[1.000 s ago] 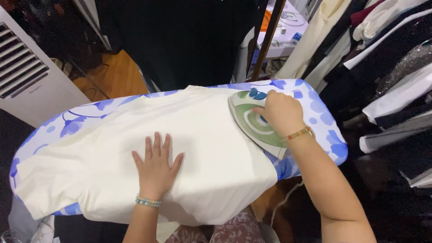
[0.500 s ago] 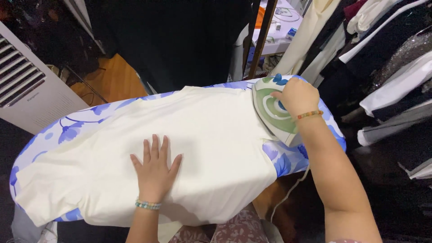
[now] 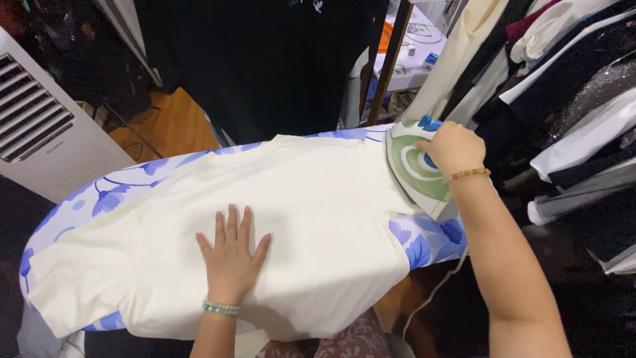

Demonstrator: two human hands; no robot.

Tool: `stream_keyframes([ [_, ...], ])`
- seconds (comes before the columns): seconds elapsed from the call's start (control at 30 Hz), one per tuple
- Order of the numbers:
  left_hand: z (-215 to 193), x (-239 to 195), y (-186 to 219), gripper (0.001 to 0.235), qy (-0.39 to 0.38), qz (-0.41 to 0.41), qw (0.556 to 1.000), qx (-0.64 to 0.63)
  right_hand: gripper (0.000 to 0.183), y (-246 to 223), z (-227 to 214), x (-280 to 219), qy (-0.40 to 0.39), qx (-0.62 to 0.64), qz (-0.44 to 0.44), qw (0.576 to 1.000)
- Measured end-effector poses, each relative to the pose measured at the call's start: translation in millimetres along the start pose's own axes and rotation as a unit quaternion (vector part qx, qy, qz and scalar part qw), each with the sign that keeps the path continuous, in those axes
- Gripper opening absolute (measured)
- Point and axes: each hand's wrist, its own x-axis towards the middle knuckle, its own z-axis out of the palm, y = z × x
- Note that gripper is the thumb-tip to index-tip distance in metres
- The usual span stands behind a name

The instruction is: The person irons a white t-shirt on a floral-patterned ironing board. They smooth the fabric with one hand while moving a green and white iron across the shirt, then flip the shirt to iron the other side.

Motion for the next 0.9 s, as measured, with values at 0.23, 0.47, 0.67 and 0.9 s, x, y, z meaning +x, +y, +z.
stream_keyframes([
  [0.23,14.0,1.1,-5.3,0.079,0.039,0.016,0.999,0.009,0.070,36.8,14.6,25.8,0.041,-0.008,0.029,0.999],
  [0.47,15.6,0.3,-3.8,0.076,0.090,0.026,0.996,0.009,0.060,75.0,28.6,49.6,0.126,-0.059,0.050,0.989],
  [0.67,17.9,3.4,-7.2,0.075,0.075,0.023,0.997,0.009,0.030,61.8,13.8,15.8,0.246,-0.113,-0.037,0.962],
  [0.9,48.9,34.3,-43.4,0.072,0.114,0.090,0.985,0.093,0.042,-11.4,-40.2,-83.1,0.101,-0.069,-0.191,0.974],
])
